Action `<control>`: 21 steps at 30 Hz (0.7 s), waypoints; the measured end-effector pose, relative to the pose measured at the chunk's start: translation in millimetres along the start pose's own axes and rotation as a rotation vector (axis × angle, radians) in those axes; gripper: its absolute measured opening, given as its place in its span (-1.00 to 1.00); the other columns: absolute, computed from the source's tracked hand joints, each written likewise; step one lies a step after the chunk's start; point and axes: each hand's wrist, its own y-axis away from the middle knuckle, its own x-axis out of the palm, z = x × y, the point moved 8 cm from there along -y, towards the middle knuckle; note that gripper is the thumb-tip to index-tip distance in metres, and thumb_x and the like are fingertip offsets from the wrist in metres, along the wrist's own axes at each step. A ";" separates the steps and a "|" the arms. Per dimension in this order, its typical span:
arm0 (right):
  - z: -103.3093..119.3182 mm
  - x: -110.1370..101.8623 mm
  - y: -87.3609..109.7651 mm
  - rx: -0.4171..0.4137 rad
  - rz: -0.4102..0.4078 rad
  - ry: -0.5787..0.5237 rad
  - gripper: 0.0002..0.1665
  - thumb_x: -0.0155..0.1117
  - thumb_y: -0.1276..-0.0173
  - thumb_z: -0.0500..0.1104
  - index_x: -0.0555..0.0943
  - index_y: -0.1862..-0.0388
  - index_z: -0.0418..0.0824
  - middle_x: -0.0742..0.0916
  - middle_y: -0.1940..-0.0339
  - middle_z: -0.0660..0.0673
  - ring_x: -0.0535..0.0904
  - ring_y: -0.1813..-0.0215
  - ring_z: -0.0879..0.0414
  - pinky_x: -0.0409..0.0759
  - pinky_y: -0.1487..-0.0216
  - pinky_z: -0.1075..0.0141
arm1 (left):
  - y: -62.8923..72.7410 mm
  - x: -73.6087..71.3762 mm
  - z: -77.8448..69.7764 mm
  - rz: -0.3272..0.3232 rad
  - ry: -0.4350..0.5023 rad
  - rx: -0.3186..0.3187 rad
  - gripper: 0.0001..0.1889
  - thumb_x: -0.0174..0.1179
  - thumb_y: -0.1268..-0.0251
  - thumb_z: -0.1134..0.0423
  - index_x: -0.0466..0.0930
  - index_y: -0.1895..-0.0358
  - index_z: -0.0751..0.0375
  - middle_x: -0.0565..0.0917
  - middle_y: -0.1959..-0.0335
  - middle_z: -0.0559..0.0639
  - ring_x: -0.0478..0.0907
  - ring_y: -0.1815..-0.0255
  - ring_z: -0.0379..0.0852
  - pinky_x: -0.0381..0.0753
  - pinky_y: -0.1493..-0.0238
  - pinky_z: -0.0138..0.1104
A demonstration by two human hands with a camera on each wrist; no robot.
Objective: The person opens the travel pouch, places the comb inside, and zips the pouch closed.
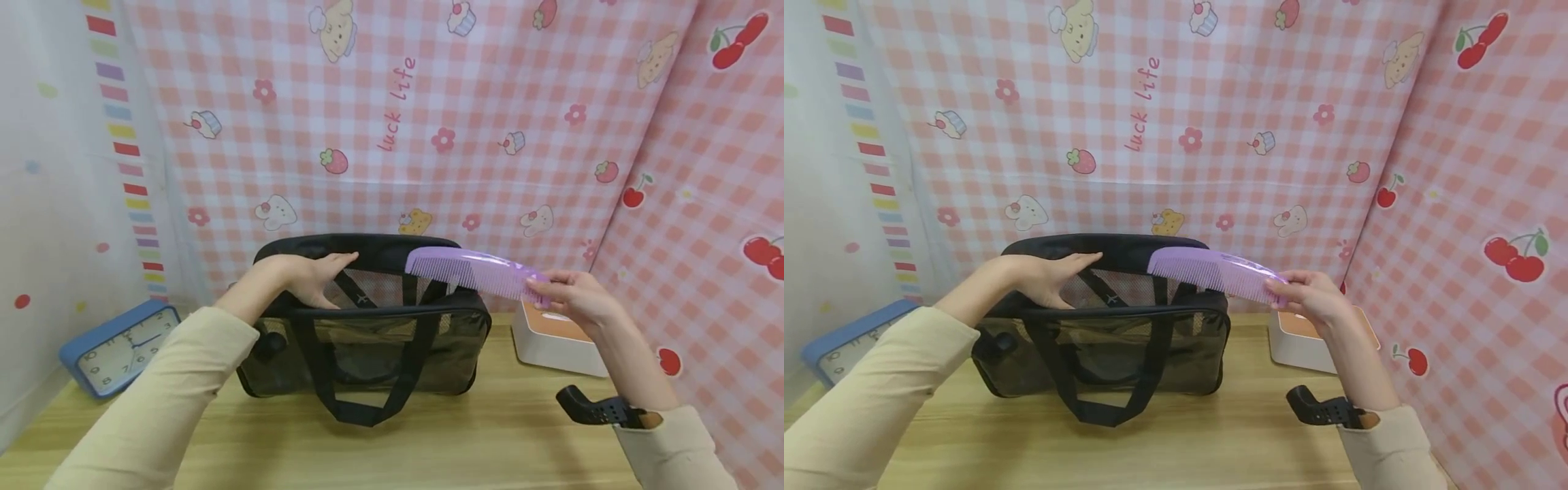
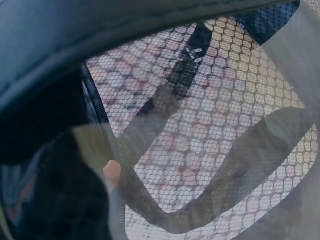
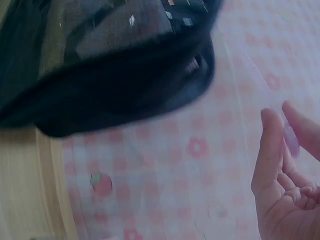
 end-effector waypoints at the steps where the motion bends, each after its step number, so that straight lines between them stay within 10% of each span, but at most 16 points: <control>1: 1.8 8.7 -5.6 0.001 0.013 0.048 -0.77 0.17 -0.30 -0.23 0.63 0.54 -0.03 0.65 0.54 0.10 0.56 0.47 0.31 0.61 0.32 0.47 | -0.3 0.0 -0.1 -0.001 0.000 0.002 -0.06 0.07 -0.31 0.10 -0.50 -0.43 0.22 -0.37 -0.46 0.26 -0.29 -0.48 0.22 0.06 -0.39 0.07; 8: 4.6 59.1 -42.8 0.053 0.032 0.215 -0.92 0.22 -0.26 -0.22 0.59 0.34 -0.23 0.61 0.52 0.11 0.53 0.47 0.33 0.61 0.33 0.48 | -1.2 0.8 0.7 -0.002 0.010 0.005 -0.07 0.08 -0.30 0.13 -0.47 -0.43 0.25 -0.36 -0.46 0.26 -0.33 -0.48 0.21 0.00 -0.41 0.08; 14: 4.5 94.2 -68.5 0.160 0.080 0.328 -0.56 0.13 -0.32 -0.26 0.41 -0.13 -0.47 0.55 0.46 0.00 0.53 0.49 0.31 0.63 0.33 0.52 | -2.4 0.9 -0.8 0.005 0.000 0.021 -0.09 0.07 -0.31 0.15 -0.46 -0.43 0.27 -0.35 -0.46 0.28 -0.31 -0.48 0.22 0.01 -0.41 0.08; 21: 11.5 135.6 -82.6 0.173 0.157 0.428 -0.59 0.03 -0.30 -0.44 0.40 -0.13 -0.55 0.54 0.51 -0.05 0.52 0.54 0.28 0.65 0.35 0.47 | -1.5 -0.4 1.3 -0.015 -0.001 0.028 -0.11 0.07 -0.31 0.15 -0.42 -0.43 0.29 -0.32 -0.46 0.29 -0.28 -0.48 0.23 0.04 -0.40 0.07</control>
